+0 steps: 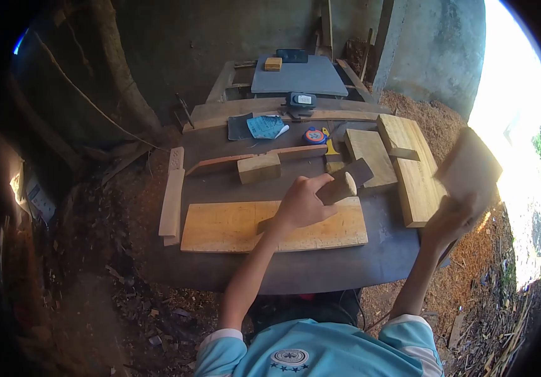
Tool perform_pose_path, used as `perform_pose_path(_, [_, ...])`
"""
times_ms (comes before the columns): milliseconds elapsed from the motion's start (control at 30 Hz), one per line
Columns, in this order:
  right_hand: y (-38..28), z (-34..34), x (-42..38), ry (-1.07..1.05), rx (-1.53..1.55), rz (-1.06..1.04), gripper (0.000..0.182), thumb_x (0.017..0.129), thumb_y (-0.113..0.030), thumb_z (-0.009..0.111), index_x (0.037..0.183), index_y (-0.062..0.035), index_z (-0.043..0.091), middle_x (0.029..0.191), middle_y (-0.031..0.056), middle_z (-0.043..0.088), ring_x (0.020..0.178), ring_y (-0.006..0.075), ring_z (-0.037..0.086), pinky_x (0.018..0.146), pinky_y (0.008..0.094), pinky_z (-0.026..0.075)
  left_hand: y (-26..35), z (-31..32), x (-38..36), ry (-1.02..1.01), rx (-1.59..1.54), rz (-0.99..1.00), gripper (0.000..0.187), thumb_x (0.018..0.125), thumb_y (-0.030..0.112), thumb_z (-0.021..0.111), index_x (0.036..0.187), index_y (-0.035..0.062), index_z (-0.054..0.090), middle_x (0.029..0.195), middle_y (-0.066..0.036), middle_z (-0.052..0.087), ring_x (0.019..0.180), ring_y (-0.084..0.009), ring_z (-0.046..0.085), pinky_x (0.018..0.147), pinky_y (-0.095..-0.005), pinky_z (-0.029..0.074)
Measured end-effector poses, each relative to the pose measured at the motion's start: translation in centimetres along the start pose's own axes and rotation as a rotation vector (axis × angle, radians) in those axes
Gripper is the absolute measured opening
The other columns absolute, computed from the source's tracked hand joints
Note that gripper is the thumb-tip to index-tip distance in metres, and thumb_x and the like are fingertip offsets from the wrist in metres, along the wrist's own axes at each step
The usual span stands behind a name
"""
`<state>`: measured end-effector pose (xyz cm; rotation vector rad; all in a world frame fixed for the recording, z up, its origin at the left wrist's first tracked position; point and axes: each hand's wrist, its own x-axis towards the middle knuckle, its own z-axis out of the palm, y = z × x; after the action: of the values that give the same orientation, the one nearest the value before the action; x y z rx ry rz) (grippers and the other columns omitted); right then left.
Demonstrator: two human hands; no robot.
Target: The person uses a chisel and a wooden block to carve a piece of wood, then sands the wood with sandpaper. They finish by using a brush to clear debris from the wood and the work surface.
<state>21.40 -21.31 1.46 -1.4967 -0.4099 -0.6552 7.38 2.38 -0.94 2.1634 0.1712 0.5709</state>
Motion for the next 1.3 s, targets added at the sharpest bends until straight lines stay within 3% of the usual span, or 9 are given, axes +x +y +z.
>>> perform_pose_path(100, [-1.6, -1.5, -1.1, -0.631, -0.111, 0.168, 0.050, 0.088, -0.020, 0.055, 0.132, 0.0002, 0.042, 0.110, 0.0129, 0.058, 0.092, 0.0132, 0.055, 0.074, 0.0255, 0.046, -0.4, 1.1, 0.5, -0.125, 0.081, -0.091, 0.038, 0.060, 0.014, 0.069, 0.096, 0.0040, 0.063, 0.075, -0.017, 0.065, 0.073, -0.0282, 0.065, 0.068, -0.0361, 0.050])
perform_pose_path(333, [-2.4, -3.1, -3.3, -0.187, 0.042, 0.286, 0.050, 0.093, -0.027, 0.048, 0.137, -0.0045, 0.039, 0.128, 0.0149, 0.046, 0.114, 0.0240, 0.047, 0.094, 0.0365, 0.042, 0.0, 3.2, 0.3, -0.505, 0.165, -0.046, 0.050, 0.057, 0.014, 0.066, 0.107, 0.0059, 0.063, 0.080, -0.017, 0.066, 0.080, -0.0315, 0.065, 0.077, -0.0368, 0.051])
perform_pose_path(367, [-1.9, -3.1, -3.1, -0.254, 0.025, 0.120, 0.050, 0.092, -0.023, 0.048, 0.137, -0.0050, 0.037, 0.113, 0.0133, 0.054, 0.097, 0.0154, 0.054, 0.068, 0.0242, 0.049, -0.4, 3.5, 0.2, -0.498, 0.168, 0.013, 0.053, 0.056, 0.014, 0.067, 0.108, 0.0049, 0.063, 0.079, -0.017, 0.066, 0.078, -0.0311, 0.065, 0.077, -0.0356, 0.052])
perform_pose_path(433, [-2.4, -3.1, -3.7, -0.322, 0.010, 0.151, 0.050, 0.091, -0.021, 0.049, 0.137, -0.0048, 0.037, 0.115, 0.0155, 0.054, 0.106, 0.0163, 0.051, 0.076, 0.0284, 0.048, 0.2, 3.2, -0.2, -0.393, 0.230, -0.015, 0.051, 0.057, 0.015, 0.067, 0.107, 0.0054, 0.064, 0.080, -0.016, 0.067, 0.079, -0.0308, 0.065, 0.079, -0.0361, 0.051])
perform_pose_path(667, [-0.4, -4.8, -3.3, -0.741, -0.206, 0.281, 0.044, 0.092, -0.016, 0.047, 0.134, -0.0046, 0.042, 0.100, 0.0087, 0.062, 0.056, 0.0045, 0.049, 0.043, 0.0186, 0.036, 0.1, 2.6, -0.4, -0.227, 0.232, -0.095, 0.041, 0.060, 0.017, 0.069, 0.100, 0.0079, 0.065, 0.075, -0.013, 0.067, 0.077, -0.0281, 0.066, 0.078, -0.0369, 0.051])
perform_pose_path(900, [2.2, -1.6, -1.1, 0.116, 0.195, 0.455, 0.050, 0.090, -0.022, 0.054, 0.136, -0.0119, 0.037, 0.117, 0.0155, 0.050, 0.093, 0.0131, 0.055, 0.060, 0.0200, 0.048, -0.4, 2.1, -0.4, -0.187, 0.238, -0.117, 0.040, 0.060, 0.016, 0.068, 0.099, 0.0082, 0.065, 0.074, -0.011, 0.067, 0.073, -0.0254, 0.066, 0.075, -0.0352, 0.052])
perform_pose_path(1067, [2.1, -0.5, -5.0, -0.660, -0.076, 0.500, 0.050, 0.093, -0.029, 0.049, 0.137, -0.0084, 0.039, 0.122, 0.0103, 0.050, 0.107, 0.0140, 0.048, 0.074, 0.0244, 0.047, -0.4, 1.7, -0.7, -0.239, 0.244, -0.087, 0.041, 0.061, 0.016, 0.068, 0.101, 0.0078, 0.065, 0.076, -0.012, 0.067, 0.075, -0.0261, 0.066, 0.075, -0.0361, 0.052])
perform_pose_path(1233, [3.4, 0.4, -3.2, 0.197, 0.348, 0.493, 0.042, 0.092, -0.027, 0.053, 0.128, -0.0063, 0.048, 0.086, -0.0021, 0.054, 0.061, 0.0003, 0.044, 0.050, 0.0174, 0.036, -1.3, 1.7, -0.8, -0.187, 0.244, -0.127, 0.045, 0.058, 0.016, 0.068, 0.102, 0.0078, 0.065, 0.085, -0.016, 0.067, 0.086, -0.0326, 0.064, 0.081, -0.0409, 0.051])
perform_pose_path(1300, [2.7, 0.5, -5.1, -0.166, 0.189, 0.593, 0.044, 0.091, -0.026, 0.055, 0.128, -0.0059, 0.047, 0.073, -0.0059, 0.046, 0.055, 0.0003, 0.034, 0.046, 0.0188, 0.029, -1.0, 1.6, -0.4, -0.223, 0.231, -0.158, 0.045, 0.057, 0.015, 0.068, 0.101, 0.0075, 0.065, 0.087, -0.017, 0.067, 0.086, -0.0323, 0.064, 0.080, -0.0399, 0.051])
